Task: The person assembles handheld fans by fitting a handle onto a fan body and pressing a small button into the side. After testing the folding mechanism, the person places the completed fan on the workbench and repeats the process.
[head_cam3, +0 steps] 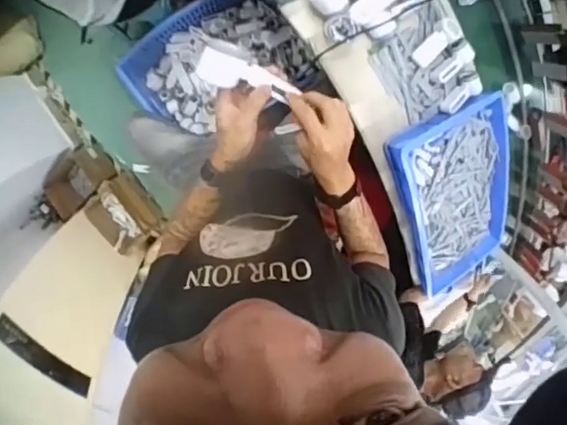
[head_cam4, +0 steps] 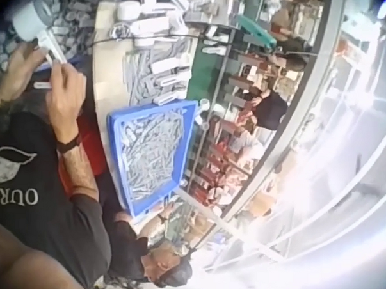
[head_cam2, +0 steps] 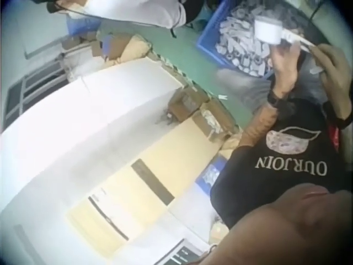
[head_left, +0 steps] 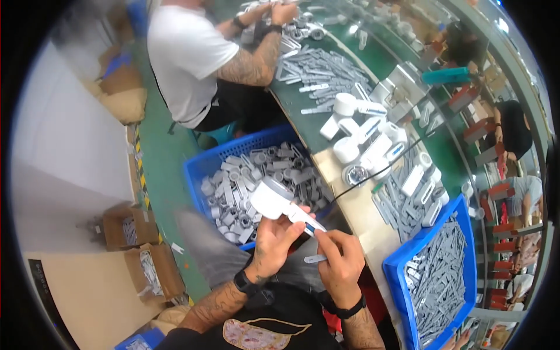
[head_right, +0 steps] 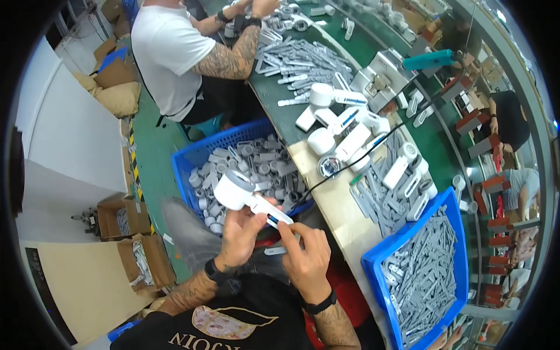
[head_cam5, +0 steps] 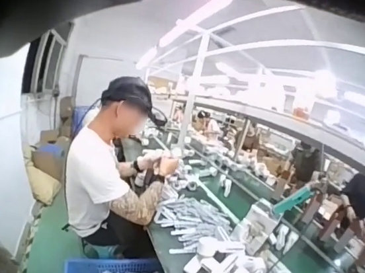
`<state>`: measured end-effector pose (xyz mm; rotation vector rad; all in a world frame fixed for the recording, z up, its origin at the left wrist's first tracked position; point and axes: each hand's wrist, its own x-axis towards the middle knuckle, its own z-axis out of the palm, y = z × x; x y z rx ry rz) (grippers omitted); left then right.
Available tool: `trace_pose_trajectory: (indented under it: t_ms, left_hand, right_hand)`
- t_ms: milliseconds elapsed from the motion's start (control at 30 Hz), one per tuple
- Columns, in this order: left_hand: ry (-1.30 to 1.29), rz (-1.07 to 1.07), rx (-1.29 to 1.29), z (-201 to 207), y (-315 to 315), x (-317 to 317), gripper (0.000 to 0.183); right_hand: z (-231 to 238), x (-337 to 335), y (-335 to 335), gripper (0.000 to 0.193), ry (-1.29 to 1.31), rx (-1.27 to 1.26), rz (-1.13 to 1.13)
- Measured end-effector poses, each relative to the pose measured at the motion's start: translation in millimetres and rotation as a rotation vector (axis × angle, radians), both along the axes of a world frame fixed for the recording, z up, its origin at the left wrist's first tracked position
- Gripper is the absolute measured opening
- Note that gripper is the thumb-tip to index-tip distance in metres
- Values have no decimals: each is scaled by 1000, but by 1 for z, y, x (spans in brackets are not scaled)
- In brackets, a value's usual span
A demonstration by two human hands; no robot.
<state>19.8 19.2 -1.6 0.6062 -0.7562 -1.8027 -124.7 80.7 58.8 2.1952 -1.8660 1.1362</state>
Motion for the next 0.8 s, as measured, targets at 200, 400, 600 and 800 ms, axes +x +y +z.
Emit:
trace_pose_trajectory:
  t_ms: [200,400,600,800]
  left_hand:
    - [-10,32,9,1,2,-1,46]
    - [-8,44,26,-1,7,-12,44]
    - [2,31,162,0,4,-20,38]
    - [52,86,123,11,-4,-25,36]
  right_hand:
    - [1,2,0,56,-45,89,9]
    - [2,8,4,50,-39,144,-13]
    - [0,1,1,39,-47,20,-70]
    - [-9,-12,11,43,-138,31,-95]
